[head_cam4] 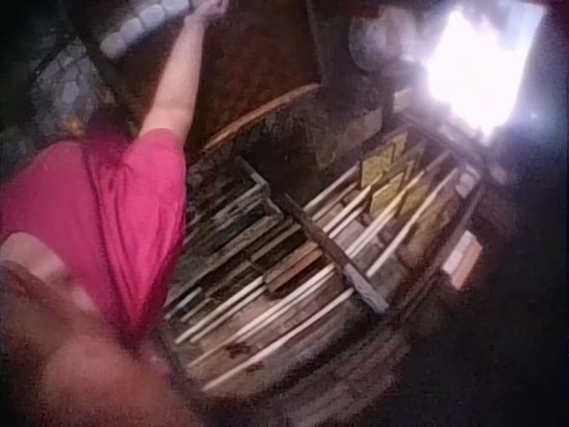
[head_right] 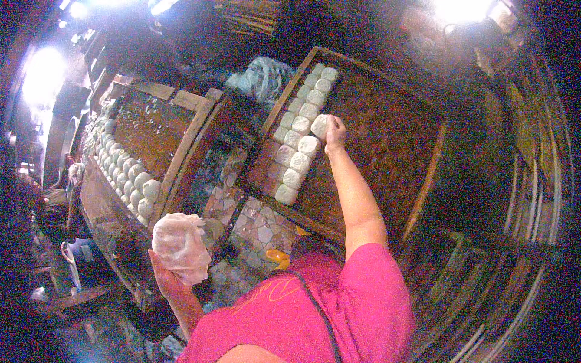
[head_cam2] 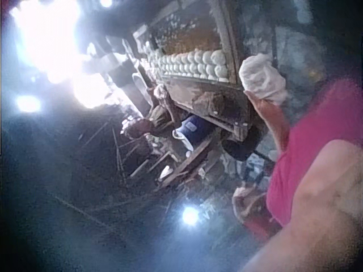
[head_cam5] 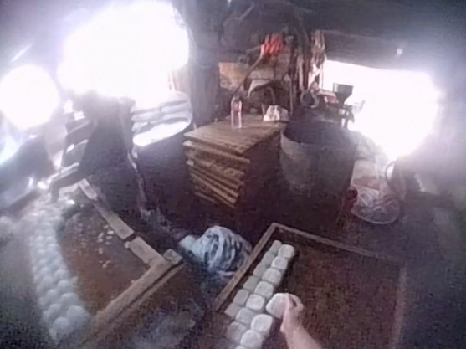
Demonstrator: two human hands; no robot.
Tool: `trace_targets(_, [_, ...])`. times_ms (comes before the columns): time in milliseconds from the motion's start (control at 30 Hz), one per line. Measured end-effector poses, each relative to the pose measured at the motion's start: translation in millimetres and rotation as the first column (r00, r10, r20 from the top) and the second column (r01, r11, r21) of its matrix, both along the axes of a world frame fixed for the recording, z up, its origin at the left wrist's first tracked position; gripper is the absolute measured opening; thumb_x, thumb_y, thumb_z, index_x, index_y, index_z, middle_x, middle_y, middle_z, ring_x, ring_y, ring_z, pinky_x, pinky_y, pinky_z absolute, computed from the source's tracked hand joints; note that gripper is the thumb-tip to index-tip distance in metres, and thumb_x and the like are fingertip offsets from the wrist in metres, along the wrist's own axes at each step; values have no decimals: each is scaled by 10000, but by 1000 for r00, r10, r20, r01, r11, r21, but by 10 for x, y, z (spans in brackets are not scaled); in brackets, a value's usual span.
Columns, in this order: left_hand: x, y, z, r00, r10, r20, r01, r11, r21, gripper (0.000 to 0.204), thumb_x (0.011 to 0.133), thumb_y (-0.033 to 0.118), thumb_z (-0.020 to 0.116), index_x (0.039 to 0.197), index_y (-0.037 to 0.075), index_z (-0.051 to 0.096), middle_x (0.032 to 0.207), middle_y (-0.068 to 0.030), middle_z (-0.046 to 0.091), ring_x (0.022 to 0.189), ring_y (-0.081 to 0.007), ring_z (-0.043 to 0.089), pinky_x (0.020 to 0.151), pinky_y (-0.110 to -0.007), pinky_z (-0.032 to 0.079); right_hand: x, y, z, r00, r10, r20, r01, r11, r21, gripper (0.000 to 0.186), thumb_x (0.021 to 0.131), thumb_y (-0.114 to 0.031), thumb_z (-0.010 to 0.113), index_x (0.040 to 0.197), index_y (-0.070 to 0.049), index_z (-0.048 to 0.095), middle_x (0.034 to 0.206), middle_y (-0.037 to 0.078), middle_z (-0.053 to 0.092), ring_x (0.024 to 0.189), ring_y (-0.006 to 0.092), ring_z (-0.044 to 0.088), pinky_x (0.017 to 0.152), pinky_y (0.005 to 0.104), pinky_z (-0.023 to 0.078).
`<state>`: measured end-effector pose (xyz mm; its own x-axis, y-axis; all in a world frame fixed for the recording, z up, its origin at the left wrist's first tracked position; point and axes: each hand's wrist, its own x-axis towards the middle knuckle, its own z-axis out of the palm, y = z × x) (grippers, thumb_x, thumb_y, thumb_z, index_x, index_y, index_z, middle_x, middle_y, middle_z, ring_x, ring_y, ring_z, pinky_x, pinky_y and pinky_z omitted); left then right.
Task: The person wraps individual dough balls in white paper by hand, then places the wrapped items into a wooden tray one by one.
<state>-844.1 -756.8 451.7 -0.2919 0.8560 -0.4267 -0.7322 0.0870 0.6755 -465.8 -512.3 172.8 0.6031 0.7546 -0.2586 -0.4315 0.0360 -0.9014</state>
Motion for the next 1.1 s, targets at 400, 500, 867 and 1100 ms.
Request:
trace_targets(400, [16,21,99,984,17,-178,-15,1000,10,619,917,468,422,1318,3,348,1304,-157,441,1170,-320,468,958,-488,411,-21,179,-81,464,159,871,41,979,-200,377,917,-319,461,803,-12,648,800,187,642,762,347,613,677,407,475])
trace_targets(500, [6,4,116,980,45,-194,-44,999,12,621,915,465,429,1317,0,348,1313,-158,433,1180,-319,458,968,-489,402,-55,133,73,378,370,848,-16,919,-394,319,922,-293,458,961,-23,623,937,209,622,862,355,597,749,419,468])
trace_targets(867, [-545,-385,254,924,309,-226,-317,948,-1,661,897,480,458,1340,9,325,1347,-152,401,1211,-324,430,992,-498,375,-596,-477,21,528,209,823,-205,972,-116,624,940,-215,410,1421,-5,71,1448,239,189,1339,344,220,1081,375,220])
trace_targets(1100, [-1376,-1166,346,926,365,-92,-310,878,366,719,879,493,481,1367,10,271,1375,-159,363,1220,-330,422,1006,-486,364,-2232,-593,2130,497,202,844,-596,786,163,315,892,-38,473,1205,-12,501,1068,106,599,1009,171,556,909,302,418])
